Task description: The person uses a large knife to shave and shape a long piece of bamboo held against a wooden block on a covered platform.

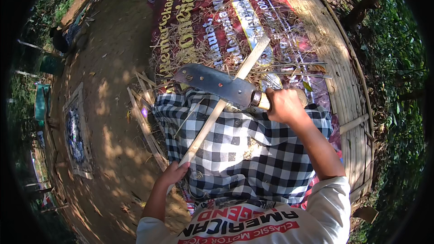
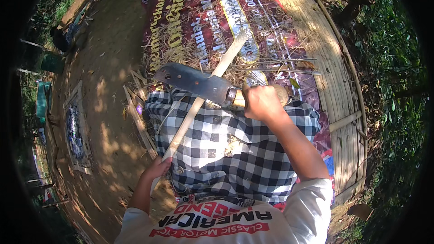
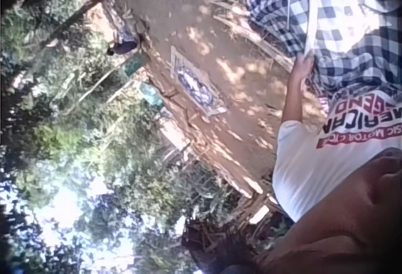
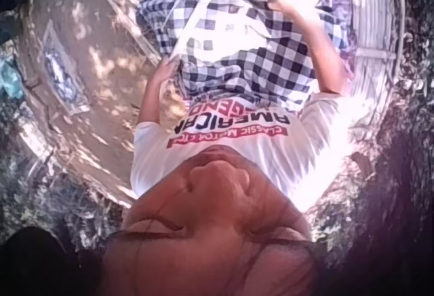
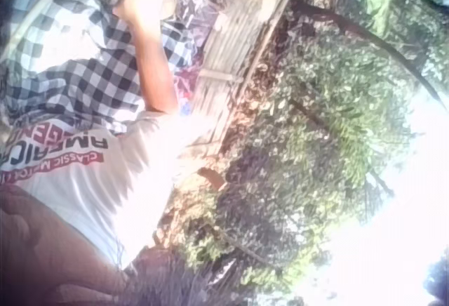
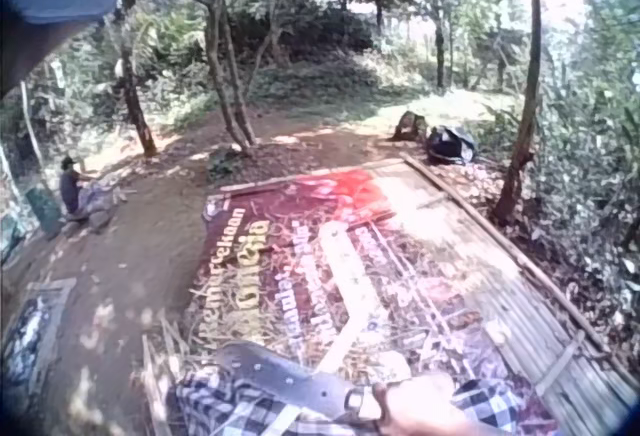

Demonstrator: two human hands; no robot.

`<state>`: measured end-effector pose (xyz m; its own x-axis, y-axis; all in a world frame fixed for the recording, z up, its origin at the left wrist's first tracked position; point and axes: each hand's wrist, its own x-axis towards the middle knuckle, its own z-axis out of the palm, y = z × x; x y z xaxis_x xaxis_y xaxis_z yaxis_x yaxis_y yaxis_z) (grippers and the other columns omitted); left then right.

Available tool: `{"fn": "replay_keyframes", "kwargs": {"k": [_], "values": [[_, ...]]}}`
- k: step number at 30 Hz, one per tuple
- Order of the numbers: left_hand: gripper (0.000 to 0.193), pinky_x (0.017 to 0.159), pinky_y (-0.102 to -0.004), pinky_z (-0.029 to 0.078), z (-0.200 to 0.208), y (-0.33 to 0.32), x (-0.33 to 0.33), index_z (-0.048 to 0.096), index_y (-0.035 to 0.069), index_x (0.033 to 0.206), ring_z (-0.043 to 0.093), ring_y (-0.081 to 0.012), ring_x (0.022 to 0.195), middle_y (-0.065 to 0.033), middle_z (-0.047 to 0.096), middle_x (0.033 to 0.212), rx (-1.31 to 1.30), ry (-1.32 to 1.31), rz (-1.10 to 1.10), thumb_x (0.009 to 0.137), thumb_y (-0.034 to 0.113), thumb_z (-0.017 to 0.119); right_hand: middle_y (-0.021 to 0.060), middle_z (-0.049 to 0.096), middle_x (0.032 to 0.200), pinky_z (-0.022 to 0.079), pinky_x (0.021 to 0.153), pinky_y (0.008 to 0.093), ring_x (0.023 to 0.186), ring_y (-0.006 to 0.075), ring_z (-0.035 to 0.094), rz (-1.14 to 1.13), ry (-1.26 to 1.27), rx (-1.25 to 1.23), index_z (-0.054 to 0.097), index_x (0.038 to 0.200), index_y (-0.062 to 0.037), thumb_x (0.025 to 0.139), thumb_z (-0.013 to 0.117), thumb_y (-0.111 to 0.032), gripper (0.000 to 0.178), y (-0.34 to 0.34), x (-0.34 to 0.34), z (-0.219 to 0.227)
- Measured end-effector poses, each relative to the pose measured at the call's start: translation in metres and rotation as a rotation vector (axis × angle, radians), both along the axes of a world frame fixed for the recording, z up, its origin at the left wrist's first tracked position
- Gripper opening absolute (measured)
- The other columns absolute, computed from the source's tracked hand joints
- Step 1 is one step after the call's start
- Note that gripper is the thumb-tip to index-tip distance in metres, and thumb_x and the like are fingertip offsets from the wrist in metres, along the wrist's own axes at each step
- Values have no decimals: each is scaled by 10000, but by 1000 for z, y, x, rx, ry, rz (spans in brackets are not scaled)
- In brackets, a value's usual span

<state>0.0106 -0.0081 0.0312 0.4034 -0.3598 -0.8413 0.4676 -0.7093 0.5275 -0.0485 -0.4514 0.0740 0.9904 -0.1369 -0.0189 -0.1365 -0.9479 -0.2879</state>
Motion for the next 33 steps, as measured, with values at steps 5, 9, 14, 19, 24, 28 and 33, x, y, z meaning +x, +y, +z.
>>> {"fn": "replay_keyframes", "kwargs": {"k": [5, 9, 14, 19, 24, 28, 33], "values": [[436, 434, -245, 332, 7, -12, 12, 514, 67, 740, 395, -64, 481, 35, 459, 598, 45, 16, -28, 934, 451, 581, 174, 620, 604, 515, 559, 448, 583, 352, 644, -28, 71, -107, 566, 836, -46, 623, 622, -132, 237, -7, -11, 1], [420, 436, -242, 335, 1, -10, 4, 510, 75, 754, 400, -61, 494, 42, 457, 602, 40, 15, -6, 937, 446, 579, 161, 615, 594, 514, 549, 432, 567, 341, 641, 38, 18, 29, 531, 861, -17, 619, 625, -113, 276, 20, -9, 8], [419, 436, -240, 331, -1, -6, 4, 516, 75, 759, 408, -55, 503, 47, 460, 605, 28, 1, -24, 937, 449, 577, 157, 630, 647, 516, 561, 427, 600, 347, 646, 133, 54, 23, 544, 894, -33, 614, 639, -131, 311, 42, -10, -5], [416, 430, -239, 326, 0, -3, 3, 524, 76, 769, 408, -53, 500, 50, 462, 613, 25, 10, -17, 934, 454, 581, 170, 632, 627, 515, 549, 426, 572, 349, 637, -62, -58, -9, 557, 882, -35, 612, 664, -163, 317, -35, -14, -26], [401, 433, -240, 337, 4, -13, 10, 520, 77, 806, 408, -56, 503, 53, 458, 623, 72, 80, 7, 929, 452, 590, 186, 612, 601, 513, 546, 431, 561, 358, 631, -88, 105, -29, 533, 882, -12, 615, 640, -131, 311, -3, -17, -13], [376, 438, -243, 344, -5, -6, 6, 517, 76, 828, 409, -59, 506, 50, 459, 623, 65, 18, 5, 933, 429, 595, 177, 625, 633, 511, 543, 436, 555, 352, 629, 97, 7, 107, 518, 876, -13, 641, 622, -123, 279, 27, -16, 2], [398, 441, -242, 347, 1, -5, 7, 516, 73, 817, 410, -60, 508, 48, 460, 623, 41, 44, 3, 934, 447, 586, 157, 639, 626, 512, 526, 424, 556, 320, 649, 179, -22, -23, 547, 859, -6, 666, 599, -116, 228, 11, -15, -10]]}}
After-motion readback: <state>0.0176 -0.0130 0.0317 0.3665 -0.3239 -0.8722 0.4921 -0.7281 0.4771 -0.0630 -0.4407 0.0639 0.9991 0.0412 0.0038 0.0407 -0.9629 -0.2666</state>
